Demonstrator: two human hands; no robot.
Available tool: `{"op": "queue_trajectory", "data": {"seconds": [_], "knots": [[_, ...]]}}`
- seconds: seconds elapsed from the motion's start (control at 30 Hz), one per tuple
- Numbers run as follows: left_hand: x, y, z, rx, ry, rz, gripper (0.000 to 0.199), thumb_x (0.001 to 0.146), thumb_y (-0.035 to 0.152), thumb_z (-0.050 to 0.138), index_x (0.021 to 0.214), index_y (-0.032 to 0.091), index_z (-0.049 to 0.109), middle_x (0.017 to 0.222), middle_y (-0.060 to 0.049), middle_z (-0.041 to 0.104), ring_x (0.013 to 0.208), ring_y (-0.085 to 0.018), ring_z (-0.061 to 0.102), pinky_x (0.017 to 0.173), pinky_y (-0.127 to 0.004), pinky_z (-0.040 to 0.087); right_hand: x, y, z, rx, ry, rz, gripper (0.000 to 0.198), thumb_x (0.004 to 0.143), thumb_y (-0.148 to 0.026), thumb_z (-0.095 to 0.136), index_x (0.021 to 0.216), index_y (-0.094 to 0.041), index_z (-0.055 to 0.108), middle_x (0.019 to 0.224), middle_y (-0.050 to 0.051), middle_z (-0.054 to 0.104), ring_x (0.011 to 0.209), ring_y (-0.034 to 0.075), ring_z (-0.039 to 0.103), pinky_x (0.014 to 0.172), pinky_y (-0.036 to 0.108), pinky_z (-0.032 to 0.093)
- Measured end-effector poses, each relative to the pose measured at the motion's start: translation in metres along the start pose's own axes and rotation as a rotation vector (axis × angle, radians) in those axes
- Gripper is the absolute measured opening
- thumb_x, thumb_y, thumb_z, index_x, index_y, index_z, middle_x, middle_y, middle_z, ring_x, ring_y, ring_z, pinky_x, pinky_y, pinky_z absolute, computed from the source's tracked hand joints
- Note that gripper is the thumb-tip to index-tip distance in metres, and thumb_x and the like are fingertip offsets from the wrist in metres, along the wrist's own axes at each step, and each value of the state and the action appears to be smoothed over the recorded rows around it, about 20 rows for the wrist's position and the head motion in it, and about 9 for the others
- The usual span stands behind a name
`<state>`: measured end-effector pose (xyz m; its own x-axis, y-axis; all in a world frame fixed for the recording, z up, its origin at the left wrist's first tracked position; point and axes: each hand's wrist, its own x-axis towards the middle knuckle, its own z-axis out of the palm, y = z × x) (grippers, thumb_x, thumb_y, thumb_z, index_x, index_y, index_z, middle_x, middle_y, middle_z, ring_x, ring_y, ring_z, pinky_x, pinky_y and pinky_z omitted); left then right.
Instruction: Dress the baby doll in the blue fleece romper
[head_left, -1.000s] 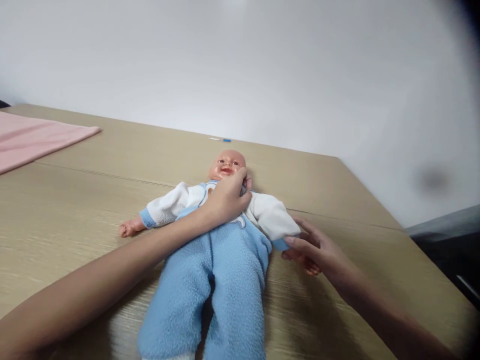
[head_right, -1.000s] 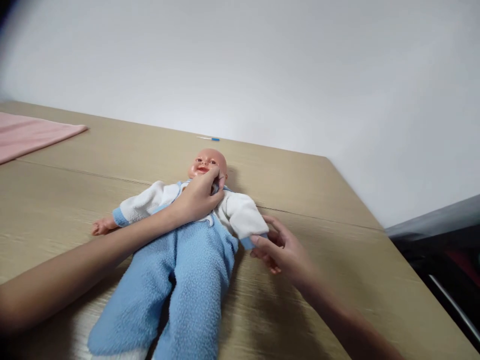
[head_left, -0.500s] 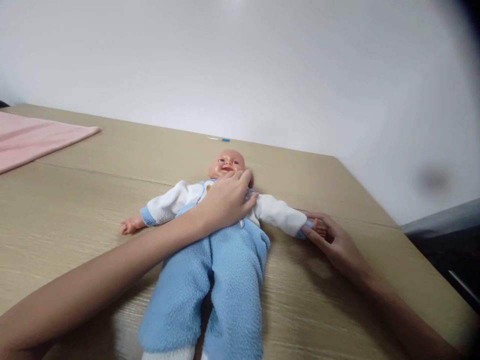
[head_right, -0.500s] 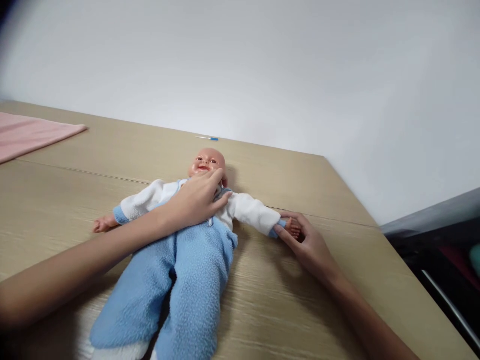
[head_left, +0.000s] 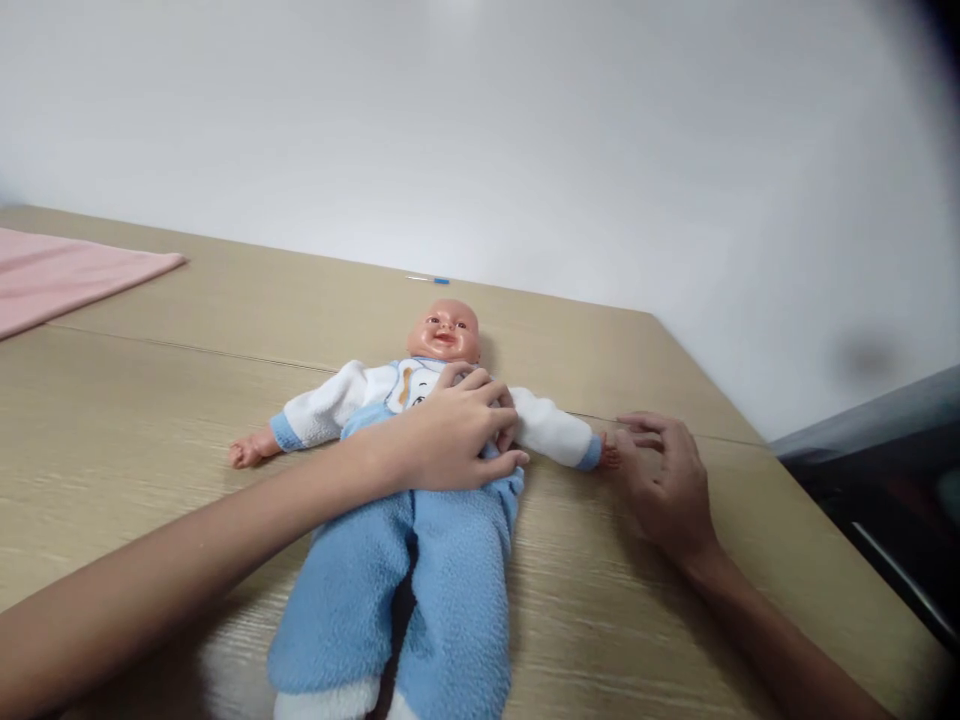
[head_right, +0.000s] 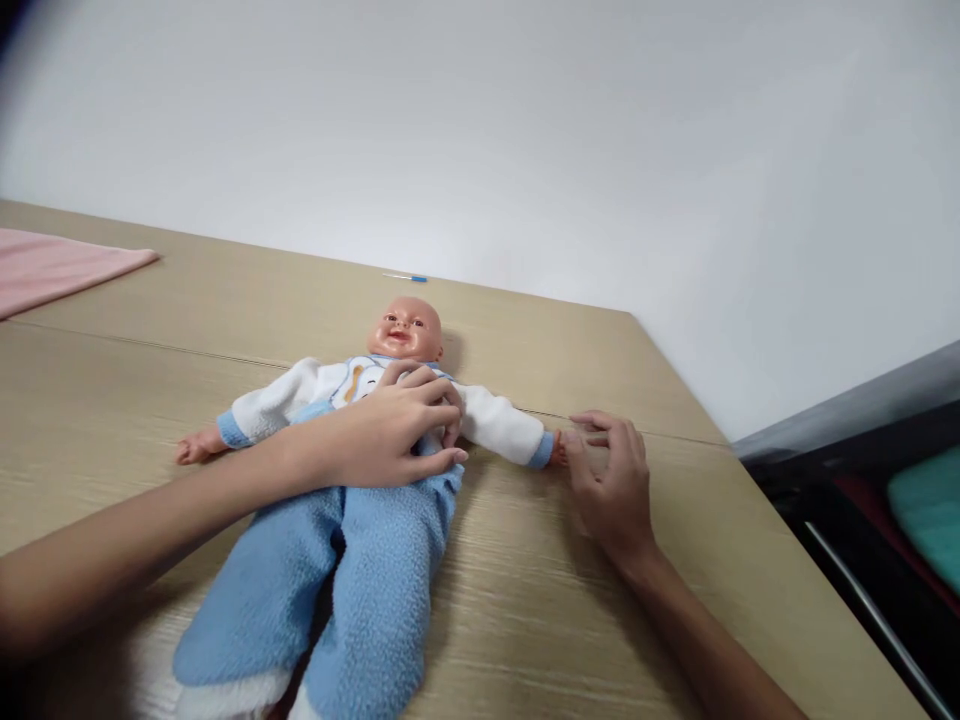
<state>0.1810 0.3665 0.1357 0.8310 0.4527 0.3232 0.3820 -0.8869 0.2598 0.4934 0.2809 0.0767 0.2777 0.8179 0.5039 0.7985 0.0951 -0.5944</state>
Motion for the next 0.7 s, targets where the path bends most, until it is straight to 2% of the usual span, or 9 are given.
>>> {"op": "queue_trajectory", "data": {"seconds": [0.07,0.13,0.17,0.2,0.3,0.4,0.53,0.7], "knots": [[-0.001,0.000,-0.001,-0.028,-0.018,0.018,0.031,0.106,0.048,0.069,0.095,0.020,0.073,0.122,-0.010,0.073,0.121,-0.032,0.062,0.117,-0.052,0.035,-0.012,-0.017,0.002,-0.043,0.008,-0.227,0.021,0.106,-0.042,0.063,0.117,-0.025,0.068,0.122,0.015,0.074,0.118,0.037,0.068,0.108,0.061,0.053],[-0.002,0.000,-0.004,-0.066,-0.047,0.031,0.028,0.106,0.047,0.069,0.096,0.021,0.074,0.123,-0.010,0.071,0.121,-0.031,0.062,0.118,-0.052,0.036,-0.025,-0.036,0.007,0.030,-0.119,-0.349,0.016,0.107,-0.034,0.064,0.121,-0.027,0.067,0.120,0.013,0.074,0.117,0.035,0.069,0.106,0.056,0.054],[-0.002,0.000,-0.006,-0.082,-0.063,0.031,0.026,0.105,0.046,0.069,0.097,0.022,0.074,0.122,-0.010,0.070,0.121,-0.031,0.061,0.118,-0.052,0.036,-0.031,-0.045,0.011,0.100,-0.220,-0.347,0.018,0.108,-0.032,0.064,0.125,-0.027,0.066,0.120,0.012,0.074,0.114,0.033,0.071,0.104,0.053,0.056],[-0.002,0.000,-0.008,-0.093,-0.077,0.028,0.024,0.105,0.045,0.070,0.099,0.022,0.075,0.122,-0.010,0.070,0.122,-0.032,0.060,0.119,-0.052,0.036,-0.036,-0.053,0.015,0.191,-0.330,-0.304,0.021,0.109,-0.031,0.064,0.129,-0.027,0.064,0.120,0.011,0.074,0.109,0.030,0.073,0.100,0.049,0.058],[-0.002,0.000,-0.011,-0.113,-0.119,0.031,0.021,0.101,0.044,0.073,0.102,0.023,0.076,0.123,-0.011,0.067,0.124,-0.033,0.057,0.119,-0.054,0.037,-0.045,-0.071,0.030,0.530,-0.642,-0.045,0.023,0.112,-0.038,0.062,0.133,-0.027,0.061,0.120,0.009,0.072,0.104,0.026,0.073,0.095,0.042,0.060],[-0.001,-0.002,-0.014,-0.149,-0.160,0.039,0.018,0.099,0.040,0.075,0.102,0.023,0.076,0.124,-0.011,0.066,0.124,-0.033,0.057,0.119,-0.053,0.036,-0.040,-0.076,0.041,0.738,-0.812,0.087,0.021,0.111,-0.044,0.066,0.122,-0.027,0.063,0.112,0.005,0.068,0.102,0.023,0.068,0.093,0.037,0.057],[0.002,-0.007,-0.018,-0.239,-0.199,0.033,0.014,0.102,0.037,0.073,0.099,0.023,0.072,0.117,-0.007,0.069,0.120,-0.030,0.059,0.118,-0.051,0.034,-0.025,-0.068,0.044,0.816,-0.924,0.113,0.026,0.103,-0.050,0.075,0.109,-0.027,0.066,0.101,0.001,0.060,0.092,0.021,0.061,0.088,0.036,0.054],[0.005,-0.009,-0.015,-0.372,-0.161,-0.033,0.017,0.109,0.039,0.067,0.104,0.023,0.065,0.099,0.001,0.070,0.101,-0.022,0.064,0.113,-0.043,0.035,-0.016,-0.058,0.045,0.928,-0.854,0.152,0.031,0.095,-0.055,0.079,0.096,-0.027,0.065,0.084,-0.001,0.059,0.078,0.020,0.055,0.074,0.033,0.050]]}}
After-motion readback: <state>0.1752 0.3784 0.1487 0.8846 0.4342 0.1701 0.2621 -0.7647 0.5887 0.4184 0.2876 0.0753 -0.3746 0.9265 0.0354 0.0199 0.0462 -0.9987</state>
